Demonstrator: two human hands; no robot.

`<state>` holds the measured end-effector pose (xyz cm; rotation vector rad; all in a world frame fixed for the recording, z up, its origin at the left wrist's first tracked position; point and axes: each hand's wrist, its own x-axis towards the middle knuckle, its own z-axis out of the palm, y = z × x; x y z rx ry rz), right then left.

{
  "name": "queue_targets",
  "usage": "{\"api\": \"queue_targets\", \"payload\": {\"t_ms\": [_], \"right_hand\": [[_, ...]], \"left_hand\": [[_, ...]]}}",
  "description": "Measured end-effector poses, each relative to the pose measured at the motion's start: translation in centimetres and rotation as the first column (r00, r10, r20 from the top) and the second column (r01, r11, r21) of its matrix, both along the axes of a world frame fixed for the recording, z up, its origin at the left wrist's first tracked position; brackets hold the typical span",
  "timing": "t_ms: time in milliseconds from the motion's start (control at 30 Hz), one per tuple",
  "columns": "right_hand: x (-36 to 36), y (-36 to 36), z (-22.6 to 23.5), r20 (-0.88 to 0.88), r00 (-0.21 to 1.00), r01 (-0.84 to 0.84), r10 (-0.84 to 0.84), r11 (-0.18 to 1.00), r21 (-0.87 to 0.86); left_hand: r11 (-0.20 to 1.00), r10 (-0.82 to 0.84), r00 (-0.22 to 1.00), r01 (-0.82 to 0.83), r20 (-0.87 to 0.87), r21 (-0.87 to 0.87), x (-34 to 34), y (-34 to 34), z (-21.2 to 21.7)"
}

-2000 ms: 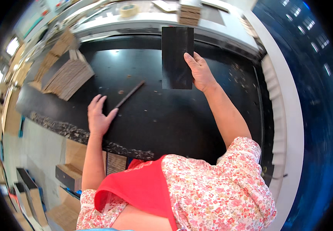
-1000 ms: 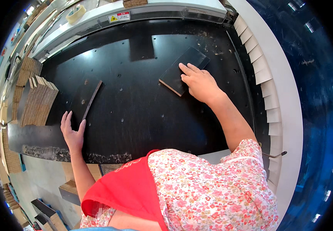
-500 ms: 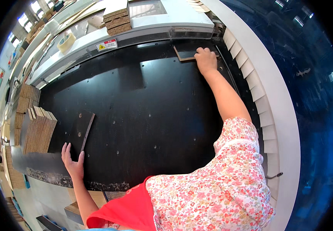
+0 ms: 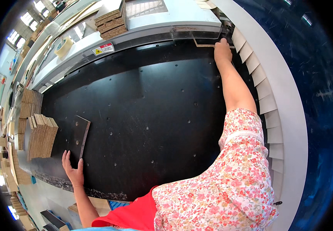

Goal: The person assembles dark wood panels by hand on a workstation, checking their alignment and then stacking them on a blue pallet.

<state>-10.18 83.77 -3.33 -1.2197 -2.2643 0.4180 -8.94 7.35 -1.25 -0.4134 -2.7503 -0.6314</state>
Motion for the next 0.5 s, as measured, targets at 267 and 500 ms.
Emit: {"api": "queue_targets", "payload": {"t_ms": [267, 500], "right_hand": [[-3.2, -8.1, 1.9, 0.344, 0.929, 0.149, -0.138, 0.989, -0.007], [-5.4, -8.7, 1.3, 0.366, 0.920, 0.150, -0.139, 0.989, 0.000]], "left_hand": [[1.000, 0.009, 1.000, -0.009, -0.004, 0.014, -0.1, 0.0, 0.2], [0.999, 0.047, 0.998, -0.046, -0.037, 0.014, 0.8, -1.3, 0.0]]}}
